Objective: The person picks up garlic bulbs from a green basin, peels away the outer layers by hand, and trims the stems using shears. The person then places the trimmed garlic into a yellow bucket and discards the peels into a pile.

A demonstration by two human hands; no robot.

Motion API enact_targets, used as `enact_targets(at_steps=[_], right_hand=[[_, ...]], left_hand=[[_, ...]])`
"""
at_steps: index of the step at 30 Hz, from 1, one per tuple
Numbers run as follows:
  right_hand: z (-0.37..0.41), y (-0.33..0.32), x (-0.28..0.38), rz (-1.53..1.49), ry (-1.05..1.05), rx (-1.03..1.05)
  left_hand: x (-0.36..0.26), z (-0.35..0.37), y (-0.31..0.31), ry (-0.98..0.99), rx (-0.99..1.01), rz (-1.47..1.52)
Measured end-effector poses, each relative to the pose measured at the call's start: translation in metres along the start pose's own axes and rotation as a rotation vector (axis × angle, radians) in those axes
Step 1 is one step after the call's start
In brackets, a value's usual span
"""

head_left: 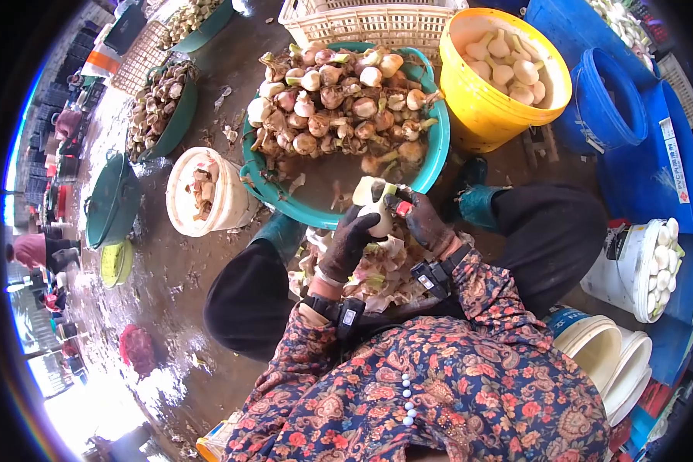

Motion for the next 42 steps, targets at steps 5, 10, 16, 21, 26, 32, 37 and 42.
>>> enact_targets(at_steps=[5, 10, 16, 21, 26, 32, 37, 42], right_hand=[[-0.01, -0.019, -0.018, -0.155, 0.099, 0.007], [-0.007, -0.036, -0.015, -0.338, 0.22, -0.241], [-0.018, -0.051, -0.013, -0.527, 0.207, -0.312], [-0.008, -0.03, -0.008, -0.292, 0.239, -0.256], [-0.023, -0.046, -0.044, 0.148, -0.163, -0.04], [-0.015, -0.056, -0.046, -0.182, 0.311, -0.287], [-0.019, -0.054, -0.041, -0.756, 0.414, -0.008], [-0.004, -0.016, -0.016, -0.566, 0.475, 0.066]], left_hand=[[0.025, -0.003, -0.022, -0.094, -0.068, -0.244], [-0.011, 0.01, -0.007, -0.108, 0.005, -0.338], [0.009, 0.063, -0.008, -0.292, 0.602, -0.81], [-0.032, 0.013, -0.011, -0.027, -0.132, -0.562], [-0.014, -0.015, -0.006, -0.072, -0.128, -0.147], [-0.03, 0.021, 0.017, -0.368, 0.163, -0.037], [-0.07, 0.038, -0.002, -0.349, 0.377, -0.022], [-0.035, 0.001, -0.005, -0.109, -0.151, -0.332]])
Point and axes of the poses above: each hand's wrist, its own z-axis away from the middle knuckle, its own y-axis out of the palm, x = y × z, the point moved 5 cm from there along -z, towards the middle knuckle, and after that the axes turned 5 degrees about -x, right-handed, at the moved point
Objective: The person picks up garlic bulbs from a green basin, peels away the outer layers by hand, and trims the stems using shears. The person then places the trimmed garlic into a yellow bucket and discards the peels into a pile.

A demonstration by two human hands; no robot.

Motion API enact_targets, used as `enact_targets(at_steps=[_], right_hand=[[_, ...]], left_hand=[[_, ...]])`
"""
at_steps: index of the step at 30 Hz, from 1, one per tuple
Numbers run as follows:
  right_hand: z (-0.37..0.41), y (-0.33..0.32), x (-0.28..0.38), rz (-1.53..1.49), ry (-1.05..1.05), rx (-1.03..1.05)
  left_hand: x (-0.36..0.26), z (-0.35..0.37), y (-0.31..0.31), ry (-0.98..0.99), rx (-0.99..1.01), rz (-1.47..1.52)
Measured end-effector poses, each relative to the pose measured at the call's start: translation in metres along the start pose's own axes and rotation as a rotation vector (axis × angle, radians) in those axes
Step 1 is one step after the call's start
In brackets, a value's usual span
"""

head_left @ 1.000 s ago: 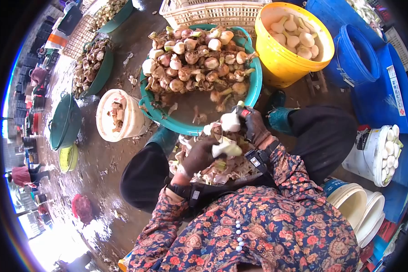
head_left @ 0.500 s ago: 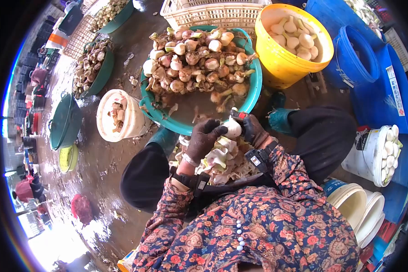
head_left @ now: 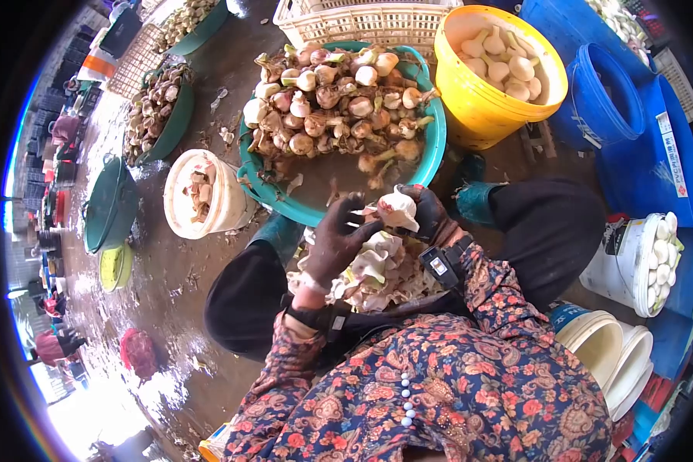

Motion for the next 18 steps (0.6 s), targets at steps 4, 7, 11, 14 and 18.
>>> enact_targets(at_steps=[4, 7, 11, 14, 18], right_hand=[[-0.007, -0.009, -0.004, 0.007, -0.074, 0.059], [-0.01, -0.018, -0.008, -0.021, -0.055, -0.003], [-0.008, -0.013, -0.009, 0.012, -0.007, -0.042], [-0.017, -0.028, -0.017, 0.002, -0.053, -0.044], [-0.009, -0.036, 0.004, 1.123, -0.61, -0.281]], left_hand=[[0.015, -0.013, 0.025, 0.051, 0.008, 0.226], [0.002, -0.008, 0.025, 0.001, -0.007, 0.122], [0.009, -0.004, 0.027, -0.088, 0.001, 0.205], [0.011, 0.002, 0.026, -0.03, -0.021, 0.186], [0.005, 0.032, 0.041, -0.163, 0.307, 0.223]])
Point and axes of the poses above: each hand's wrist, its own z-axis away from the middle knuckle, its own y-axis out of the palm, x = y × z, the point moved 5 cm from there along -z, towards the middle knuckle, and after that the axes turned 5 degrees about -x, right-handed, at the moved point
